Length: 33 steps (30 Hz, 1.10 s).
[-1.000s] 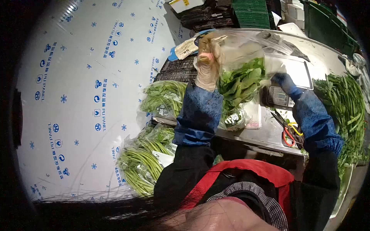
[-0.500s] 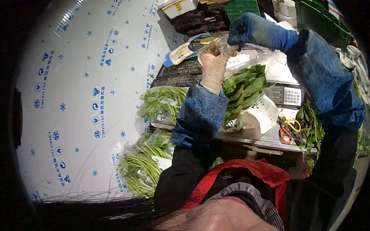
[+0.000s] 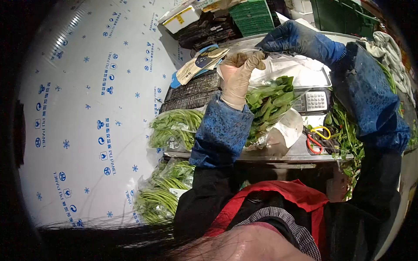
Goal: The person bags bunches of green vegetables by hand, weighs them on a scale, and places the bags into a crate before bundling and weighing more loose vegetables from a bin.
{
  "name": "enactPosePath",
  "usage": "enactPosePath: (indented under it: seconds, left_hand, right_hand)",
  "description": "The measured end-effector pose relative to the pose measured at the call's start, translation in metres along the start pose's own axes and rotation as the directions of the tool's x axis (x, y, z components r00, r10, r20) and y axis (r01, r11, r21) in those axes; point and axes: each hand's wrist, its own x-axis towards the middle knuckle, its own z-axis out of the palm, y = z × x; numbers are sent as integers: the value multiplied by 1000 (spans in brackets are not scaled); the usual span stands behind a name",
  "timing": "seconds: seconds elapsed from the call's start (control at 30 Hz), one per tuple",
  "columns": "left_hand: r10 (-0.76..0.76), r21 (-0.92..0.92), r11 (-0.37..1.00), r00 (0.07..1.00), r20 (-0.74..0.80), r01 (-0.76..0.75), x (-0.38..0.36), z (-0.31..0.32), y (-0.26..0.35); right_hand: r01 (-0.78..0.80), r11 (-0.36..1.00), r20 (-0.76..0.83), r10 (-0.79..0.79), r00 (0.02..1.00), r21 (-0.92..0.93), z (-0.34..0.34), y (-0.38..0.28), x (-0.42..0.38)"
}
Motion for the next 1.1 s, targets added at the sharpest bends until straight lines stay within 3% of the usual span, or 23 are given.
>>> enactPosePath:
  seconds: [0.07,0.1,0.17,0.2,0.23,0.27,0.33,0.37,0.4,0.43,0.5,0.57,0.6,0.67,0.73,0.8,0.83,0.9,0.93,0.97,1.03,1.07,1.1]
  left_hand:
    - [25,4,1000,999,43,-25,1,1,-2]
    - [24,5,1000,999,38,-24,1,0,-2]
    - [6,113,994,1000,1,-6,0,-1,0]
    - [25,70,997,999,-39,-23,1,-4,-2]
    - [39,27,999,996,-79,-37,1,-8,-7]
    - [65,112,992,994,-85,-56,1,-14,-4]
    - [137,133,984,981,-134,-120,2,-26,-4]
    - [81,222,974,985,-154,-46,-1,-25,2]
    - [65,195,980,993,-97,-46,-2,-21,5]
    - [48,161,986,998,-28,-43,-2,-12,4]
    - [24,161,987,1000,15,-26,-1,-1,3]
    - [-46,136,990,998,30,41,-1,13,5]
    - [-84,212,974,996,37,74,-2,17,10]
    - [-73,178,982,995,75,58,-1,20,5]
    - [-43,72,997,994,105,35,-5,21,1]
    - [-38,90,996,992,118,27,-5,18,1]
    - [-34,105,994,989,141,19,-6,16,1]
    - [-80,55,996,988,130,74,-7,16,8]
    - [-98,175,982,989,115,77,-7,16,10]
    - [-115,290,954,988,101,81,-9,16,13]
    - [-50,204,978,999,5,48,-12,9,8]
    - [-8,184,983,999,-50,17,-14,5,13]
    - [23,299,954,995,-97,7,-13,-8,17]
  right_hand:
    - [26,999,95,-28,995,26,3,-3,6]
    - [34,995,50,-39,998,98,7,-7,2]
    - [304,940,-195,-331,923,-156,9,-3,-9]
    - [298,952,-274,-307,911,-76,-8,6,-13]
    - [263,963,-453,-210,866,57,-32,14,-28]
    - [171,985,-606,-134,784,3,-56,31,-51]
    - [-10,990,-721,107,684,137,-82,73,-95]
    - [-116,986,-592,164,789,119,-89,106,-106]
    - [-215,973,-465,228,856,83,-77,108,-102]
    - [-137,987,-380,159,911,84,-67,111,-103]
    - [-47,996,-257,64,964,70,-44,55,-74]
    - [1,999,-148,5,989,38,-29,12,-48]
    - [15,999,-96,-12,995,31,-22,0,-37]
    - [28,997,-14,-29,999,-77,-12,-8,-19]
    - [65,997,8,-65,998,-35,-5,-9,-8]
    - [53,998,93,-51,994,-23,-1,-16,-5]
    - [164,986,-1,-164,986,-2,6,-10,-7]
    - [282,919,-96,-318,943,-275,12,-12,-12]
    - [246,969,-165,-238,957,29,17,-9,-14]
    - [238,971,-228,-235,945,-16,9,0,-18]
    - [119,993,-493,-103,864,1,-37,19,-42]
    - [103,995,-639,-80,765,-2,-63,49,-63]
    - [99,995,-641,-78,764,-2,-74,74,-92]
